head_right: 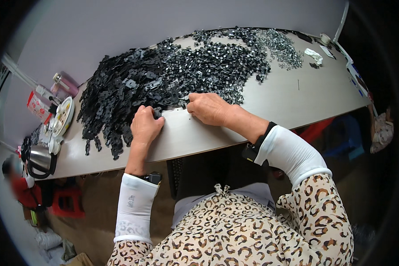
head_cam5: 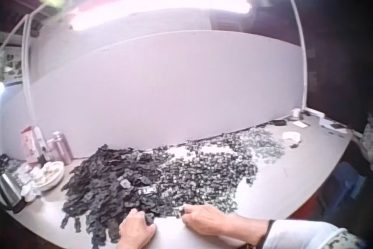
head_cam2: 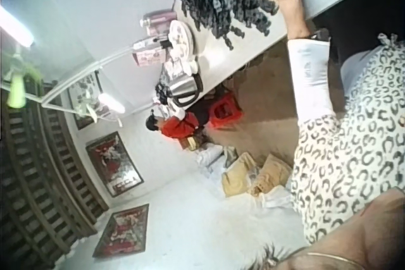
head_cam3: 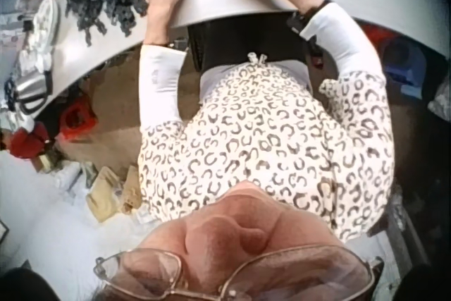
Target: The person is assembling small black plastic components by snapping metal clips or springs into them.
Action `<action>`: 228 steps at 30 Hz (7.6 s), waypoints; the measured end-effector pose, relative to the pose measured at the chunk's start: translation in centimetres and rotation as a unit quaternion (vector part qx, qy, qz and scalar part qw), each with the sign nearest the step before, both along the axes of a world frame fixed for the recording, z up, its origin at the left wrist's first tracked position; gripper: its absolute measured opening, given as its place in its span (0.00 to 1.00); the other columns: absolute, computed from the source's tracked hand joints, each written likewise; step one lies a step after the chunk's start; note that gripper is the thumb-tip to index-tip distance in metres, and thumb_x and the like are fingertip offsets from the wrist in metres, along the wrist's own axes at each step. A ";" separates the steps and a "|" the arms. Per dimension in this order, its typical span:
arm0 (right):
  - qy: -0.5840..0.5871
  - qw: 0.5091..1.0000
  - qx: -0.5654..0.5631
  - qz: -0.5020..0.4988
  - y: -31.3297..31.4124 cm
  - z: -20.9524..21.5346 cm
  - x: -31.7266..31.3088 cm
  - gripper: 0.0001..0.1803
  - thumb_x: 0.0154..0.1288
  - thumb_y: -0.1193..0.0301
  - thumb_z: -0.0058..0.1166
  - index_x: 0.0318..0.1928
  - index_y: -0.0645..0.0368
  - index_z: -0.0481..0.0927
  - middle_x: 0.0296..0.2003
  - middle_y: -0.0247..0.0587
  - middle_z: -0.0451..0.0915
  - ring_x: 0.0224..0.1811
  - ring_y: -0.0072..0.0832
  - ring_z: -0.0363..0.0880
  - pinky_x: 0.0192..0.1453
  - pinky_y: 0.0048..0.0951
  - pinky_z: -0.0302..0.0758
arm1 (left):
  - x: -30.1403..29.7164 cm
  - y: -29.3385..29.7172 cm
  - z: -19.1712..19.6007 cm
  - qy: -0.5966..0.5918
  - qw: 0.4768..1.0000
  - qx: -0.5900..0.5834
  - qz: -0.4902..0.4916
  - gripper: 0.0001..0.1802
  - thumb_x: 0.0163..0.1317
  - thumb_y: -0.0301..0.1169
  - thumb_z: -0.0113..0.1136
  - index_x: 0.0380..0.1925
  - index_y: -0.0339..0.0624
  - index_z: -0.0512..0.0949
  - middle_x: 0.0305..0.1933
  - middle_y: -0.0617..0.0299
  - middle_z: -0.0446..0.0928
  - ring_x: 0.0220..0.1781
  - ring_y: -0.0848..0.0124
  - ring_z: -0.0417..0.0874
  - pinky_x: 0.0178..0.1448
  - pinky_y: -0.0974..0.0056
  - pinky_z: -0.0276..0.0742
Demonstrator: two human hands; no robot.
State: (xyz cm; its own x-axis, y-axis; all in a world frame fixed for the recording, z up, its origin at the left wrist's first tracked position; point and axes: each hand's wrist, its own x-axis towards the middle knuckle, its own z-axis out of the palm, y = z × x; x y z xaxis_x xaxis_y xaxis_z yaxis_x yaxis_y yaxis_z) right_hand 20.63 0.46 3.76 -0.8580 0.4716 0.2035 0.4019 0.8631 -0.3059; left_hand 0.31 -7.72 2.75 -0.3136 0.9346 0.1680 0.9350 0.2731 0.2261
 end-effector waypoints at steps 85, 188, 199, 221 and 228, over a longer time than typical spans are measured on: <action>0.000 0.991 0.022 -0.135 -1.6 -2.2 5.1 0.12 0.49 0.65 0.63 0.29 0.61 0.79 0.33 0.45 0.79 0.38 0.41 0.79 0.41 0.38 0.76 | 5.2 3.0 -2.4 -0.756 0.649 -0.046 -0.073 0.07 0.57 0.16 0.51 0.36 0.27 0.70 0.29 0.52 0.76 0.27 0.60 0.85 0.29 0.68 0.85; 0.046 0.997 0.031 -0.061 2.3 4.5 -3.4 0.07 0.46 0.77 0.54 0.18 0.69 0.74 0.20 0.54 0.76 0.26 0.47 0.79 0.32 0.41 0.77 | 1.3 7.3 -3.0 -0.546 0.779 0.044 -0.303 0.41 0.53 0.14 0.55 0.67 0.39 0.52 0.49 0.59 0.73 0.40 0.73 0.82 0.43 0.69 0.81; 0.177 0.895 -0.404 -0.062 4.9 2.7 -3.0 0.12 0.43 0.71 0.64 0.24 0.67 0.77 0.19 0.30 0.72 0.21 0.15 0.69 0.24 0.23 0.68 | 2.4 6.3 -1.3 -0.729 0.598 0.052 -0.329 0.46 0.55 0.11 0.52 0.70 0.56 0.46 0.62 0.57 0.60 0.48 0.68 0.79 0.53 0.59 0.80; 0.018 0.997 -0.032 -0.069 1.6 -0.6 -0.8 0.06 0.52 0.77 0.57 0.31 0.66 0.76 0.33 0.50 0.75 0.37 0.45 0.78 0.40 0.39 0.76 | -2.4 7.9 -1.1 -0.171 0.929 0.190 -0.269 0.10 0.43 0.20 0.62 0.30 0.38 0.80 0.26 0.60 0.72 0.32 0.64 0.72 0.40 0.62 0.70; 0.041 0.995 -0.073 -0.054 1.4 -1.3 -0.3 0.07 0.50 0.77 0.59 0.31 0.64 0.76 0.30 0.46 0.77 0.35 0.42 0.79 0.39 0.39 0.75 | -2.3 6.3 1.0 -0.040 0.962 0.045 -0.267 0.14 0.38 0.23 0.69 0.29 0.40 0.78 0.36 0.60 0.67 0.45 0.61 0.65 0.51 0.59 0.61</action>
State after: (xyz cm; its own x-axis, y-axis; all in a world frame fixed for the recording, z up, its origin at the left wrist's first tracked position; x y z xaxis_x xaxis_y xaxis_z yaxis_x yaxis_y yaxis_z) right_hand 20.37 1.85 2.50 -0.7847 0.5891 0.1930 0.4579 0.7607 -0.4601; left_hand -1.98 -1.46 3.75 0.1910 0.9489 0.2514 0.9152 -0.2647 0.3039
